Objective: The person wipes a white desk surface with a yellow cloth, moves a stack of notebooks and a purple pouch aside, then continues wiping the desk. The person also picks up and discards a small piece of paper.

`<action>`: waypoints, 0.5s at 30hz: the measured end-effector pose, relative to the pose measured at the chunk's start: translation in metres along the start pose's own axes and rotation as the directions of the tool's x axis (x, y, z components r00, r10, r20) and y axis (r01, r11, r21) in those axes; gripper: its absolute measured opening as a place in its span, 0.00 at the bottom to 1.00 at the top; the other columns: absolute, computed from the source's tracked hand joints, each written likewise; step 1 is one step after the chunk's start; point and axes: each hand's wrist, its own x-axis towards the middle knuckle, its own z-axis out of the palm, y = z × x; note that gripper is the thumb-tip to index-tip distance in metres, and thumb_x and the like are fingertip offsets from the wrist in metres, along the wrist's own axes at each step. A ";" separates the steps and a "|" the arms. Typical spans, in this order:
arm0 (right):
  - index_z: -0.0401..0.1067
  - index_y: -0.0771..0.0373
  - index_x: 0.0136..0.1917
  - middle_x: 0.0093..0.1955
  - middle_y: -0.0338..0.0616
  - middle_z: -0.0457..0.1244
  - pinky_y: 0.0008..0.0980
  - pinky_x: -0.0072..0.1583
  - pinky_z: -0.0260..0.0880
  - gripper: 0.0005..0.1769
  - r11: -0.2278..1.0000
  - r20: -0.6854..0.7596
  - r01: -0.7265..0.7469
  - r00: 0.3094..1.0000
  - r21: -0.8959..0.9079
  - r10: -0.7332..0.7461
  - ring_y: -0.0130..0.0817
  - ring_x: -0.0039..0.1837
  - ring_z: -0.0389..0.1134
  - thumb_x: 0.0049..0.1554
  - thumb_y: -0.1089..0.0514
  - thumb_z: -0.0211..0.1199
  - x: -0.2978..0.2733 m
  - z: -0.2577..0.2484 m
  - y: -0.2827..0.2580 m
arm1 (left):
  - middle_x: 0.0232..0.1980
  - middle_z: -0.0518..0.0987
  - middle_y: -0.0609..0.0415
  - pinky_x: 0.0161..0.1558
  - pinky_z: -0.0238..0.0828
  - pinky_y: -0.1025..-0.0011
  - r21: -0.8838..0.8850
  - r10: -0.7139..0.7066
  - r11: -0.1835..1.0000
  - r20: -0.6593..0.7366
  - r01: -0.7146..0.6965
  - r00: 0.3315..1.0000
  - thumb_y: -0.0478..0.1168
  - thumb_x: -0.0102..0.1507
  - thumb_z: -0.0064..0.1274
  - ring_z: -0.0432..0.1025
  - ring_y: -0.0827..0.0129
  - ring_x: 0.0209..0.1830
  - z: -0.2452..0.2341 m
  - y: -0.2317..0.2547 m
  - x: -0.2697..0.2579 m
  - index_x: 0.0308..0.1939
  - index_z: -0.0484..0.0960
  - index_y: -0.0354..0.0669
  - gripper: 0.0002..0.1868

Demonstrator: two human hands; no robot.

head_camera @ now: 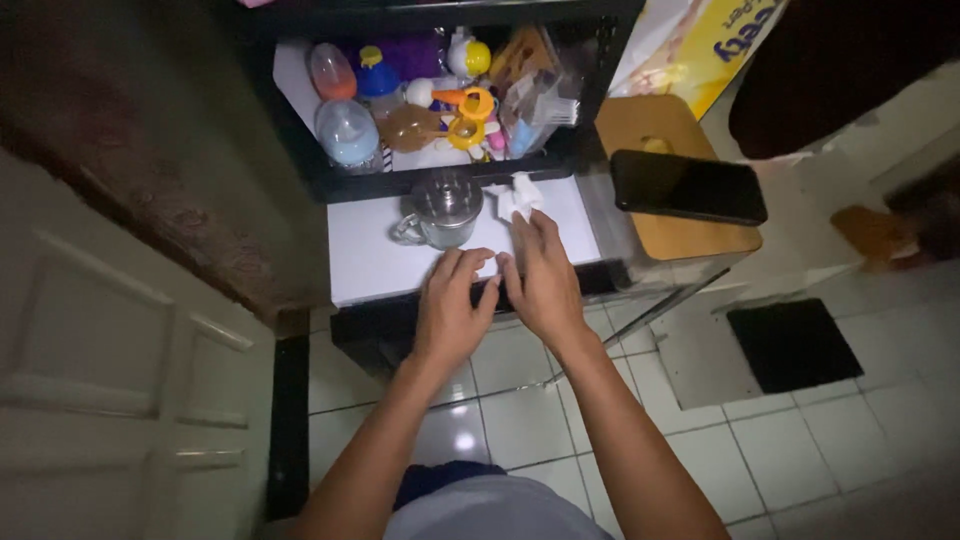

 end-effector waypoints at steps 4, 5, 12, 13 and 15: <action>0.58 0.67 0.77 0.72 0.73 0.52 0.64 0.67 0.65 0.32 1.000 0.047 -0.023 0.999 0.002 0.023 0.73 0.71 0.59 0.63 0.60 0.60 -0.001 0.006 -0.007 | 0.42 0.77 0.42 0.46 0.75 0.53 -0.017 0.006 1.000 0.054 -0.005 0.999 0.34 0.61 0.57 0.76 0.44 0.45 0.001 -0.013 0.004 0.55 0.78 0.41 0.17; 0.55 0.61 0.79 0.74 0.71 0.50 0.62 0.69 0.63 0.33 0.999 0.064 -0.044 0.997 0.003 0.044 0.71 0.74 0.57 0.63 0.58 0.59 -0.001 0.010 -0.003 | 0.42 0.77 0.43 0.45 0.76 0.54 -0.025 0.012 1.000 0.035 -0.011 0.999 0.34 0.60 0.58 0.77 0.46 0.43 -0.001 -0.011 0.006 0.54 0.79 0.40 0.17; 0.58 0.56 0.79 0.76 0.59 0.53 0.54 0.69 0.65 0.33 0.993 -0.020 -0.116 0.993 0.017 0.116 0.57 0.75 0.59 0.62 0.57 0.61 -0.013 -0.002 -0.013 | 0.45 0.77 0.39 0.43 0.75 0.52 -0.092 0.058 0.994 0.039 -0.054 0.998 0.32 0.60 0.57 0.76 0.44 0.43 -0.010 0.003 0.012 0.56 0.78 0.38 0.19; 0.58 0.56 0.79 0.76 0.59 0.53 0.54 0.69 0.65 0.33 0.990 -0.025 -0.139 0.990 0.010 0.139 0.57 0.75 0.59 0.62 0.57 0.61 -0.015 -0.006 -0.015 | 0.45 0.77 0.39 0.43 0.75 0.52 -0.104 0.062 0.993 0.061 -0.055 0.996 0.32 0.60 0.57 0.76 0.44 0.43 -0.007 0.004 0.013 0.56 0.78 0.38 0.19; 0.64 0.61 0.73 0.71 0.59 0.57 0.53 0.68 0.66 0.28 0.990 -0.069 -0.143 0.987 0.020 0.144 0.61 0.72 0.62 0.61 0.58 0.63 -0.023 -0.016 -0.017 | 0.44 0.76 0.37 0.43 0.74 0.52 -0.179 0.069 0.982 0.051 -0.059 0.996 0.30 0.61 0.56 0.75 0.40 0.42 0.002 0.010 0.014 0.56 0.78 0.34 0.19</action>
